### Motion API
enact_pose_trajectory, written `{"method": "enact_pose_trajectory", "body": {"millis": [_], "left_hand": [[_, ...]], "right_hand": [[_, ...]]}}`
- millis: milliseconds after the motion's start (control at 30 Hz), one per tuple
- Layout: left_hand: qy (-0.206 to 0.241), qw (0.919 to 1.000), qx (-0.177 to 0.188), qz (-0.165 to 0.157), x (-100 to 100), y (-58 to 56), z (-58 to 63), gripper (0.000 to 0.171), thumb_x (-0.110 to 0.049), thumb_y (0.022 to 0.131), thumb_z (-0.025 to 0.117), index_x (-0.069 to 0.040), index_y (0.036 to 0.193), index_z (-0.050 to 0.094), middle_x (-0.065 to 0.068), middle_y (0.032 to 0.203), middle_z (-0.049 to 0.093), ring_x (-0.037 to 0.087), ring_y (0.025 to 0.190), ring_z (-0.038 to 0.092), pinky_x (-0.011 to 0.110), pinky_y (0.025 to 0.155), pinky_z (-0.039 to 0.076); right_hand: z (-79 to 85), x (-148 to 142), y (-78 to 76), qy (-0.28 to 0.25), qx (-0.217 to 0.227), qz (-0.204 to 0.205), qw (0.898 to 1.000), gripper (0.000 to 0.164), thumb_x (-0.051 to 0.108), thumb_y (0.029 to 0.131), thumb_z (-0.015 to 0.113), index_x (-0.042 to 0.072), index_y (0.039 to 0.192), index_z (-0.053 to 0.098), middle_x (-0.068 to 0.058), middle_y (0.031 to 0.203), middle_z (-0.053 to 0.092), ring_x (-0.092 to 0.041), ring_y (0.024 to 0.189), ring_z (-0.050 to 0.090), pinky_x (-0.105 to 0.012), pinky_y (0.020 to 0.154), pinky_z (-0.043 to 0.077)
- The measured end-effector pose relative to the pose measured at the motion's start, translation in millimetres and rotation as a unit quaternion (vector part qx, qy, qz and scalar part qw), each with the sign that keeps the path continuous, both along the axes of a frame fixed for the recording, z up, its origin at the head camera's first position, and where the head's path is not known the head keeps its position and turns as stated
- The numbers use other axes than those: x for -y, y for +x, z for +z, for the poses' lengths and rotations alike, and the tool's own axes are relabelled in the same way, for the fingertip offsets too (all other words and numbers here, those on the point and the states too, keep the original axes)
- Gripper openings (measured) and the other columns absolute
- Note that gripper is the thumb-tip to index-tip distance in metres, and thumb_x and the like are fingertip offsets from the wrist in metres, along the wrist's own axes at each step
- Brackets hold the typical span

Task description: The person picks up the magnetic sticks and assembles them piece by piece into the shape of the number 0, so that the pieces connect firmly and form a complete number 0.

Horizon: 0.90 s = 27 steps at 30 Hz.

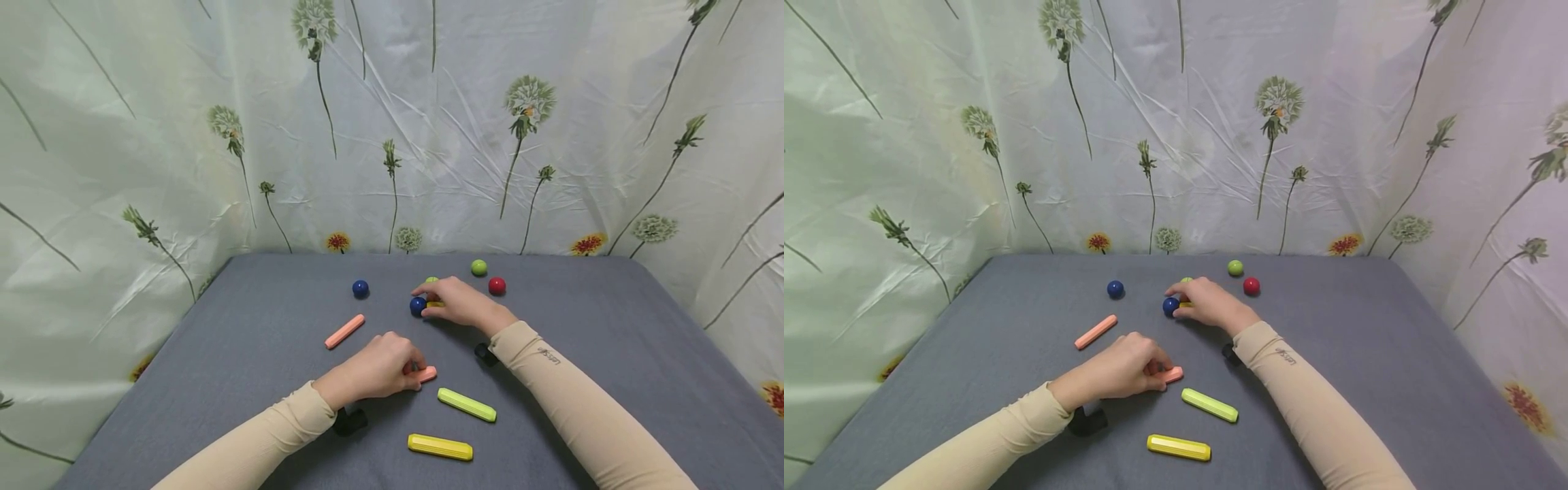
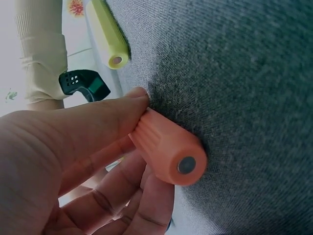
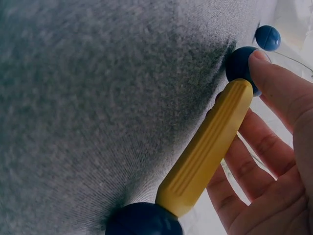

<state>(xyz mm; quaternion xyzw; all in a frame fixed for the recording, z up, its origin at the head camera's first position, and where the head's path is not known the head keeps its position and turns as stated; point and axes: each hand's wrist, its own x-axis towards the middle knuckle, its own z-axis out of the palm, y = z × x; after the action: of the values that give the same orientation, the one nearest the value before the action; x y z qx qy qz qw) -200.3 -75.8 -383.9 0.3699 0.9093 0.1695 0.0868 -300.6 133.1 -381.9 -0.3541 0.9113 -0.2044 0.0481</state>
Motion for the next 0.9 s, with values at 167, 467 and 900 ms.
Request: {"method": "enact_pose_trajectory", "body": {"millis": [167,467,900], "left_hand": [[0.002,1.0000,0.001,0.003,-0.5,1.7,-0.9,0.019,-0.017,0.090,0.090,-0.011,0.107,0.085,-0.007,0.073,0.069,-0.001,0.061,0.052,0.018,0.058,0.046],[0.001,1.0000,-0.003,0.002,-1.0,2.3,-0.6,0.019,-0.017,0.090,0.090,-0.011,0.107,0.085,-0.007,0.074,0.070,0.000,0.063,0.053,0.018,0.060,0.047],[-0.002,1.0000,-0.002,0.001,-0.3,-0.5,-1.6,0.016,-0.017,0.091,0.089,-0.011,0.106,0.085,-0.008,0.072,0.068,0.000,0.061,0.052,0.018,0.058,0.046]], "right_hand": [[-3.3,1.4,-1.3,0.004,0.001,0.001,1.000,0.041,0.020,0.102,0.076,0.007,0.141,0.070,-0.013,0.120,0.077,-0.023,0.107,0.073,-0.043,0.095,0.060],[-2.2,2.3,-4.2,-0.003,0.004,0.007,1.000,0.038,0.018,0.102,0.076,0.007,0.137,0.072,-0.014,0.126,0.077,-0.027,0.115,0.074,-0.043,0.099,0.060],[0.2,3.2,-5.6,-0.001,0.006,0.000,1.000,0.035,0.017,0.101,0.077,0.008,0.135,0.074,-0.014,0.129,0.076,-0.027,0.115,0.073,-0.043,0.099,0.060]]}}
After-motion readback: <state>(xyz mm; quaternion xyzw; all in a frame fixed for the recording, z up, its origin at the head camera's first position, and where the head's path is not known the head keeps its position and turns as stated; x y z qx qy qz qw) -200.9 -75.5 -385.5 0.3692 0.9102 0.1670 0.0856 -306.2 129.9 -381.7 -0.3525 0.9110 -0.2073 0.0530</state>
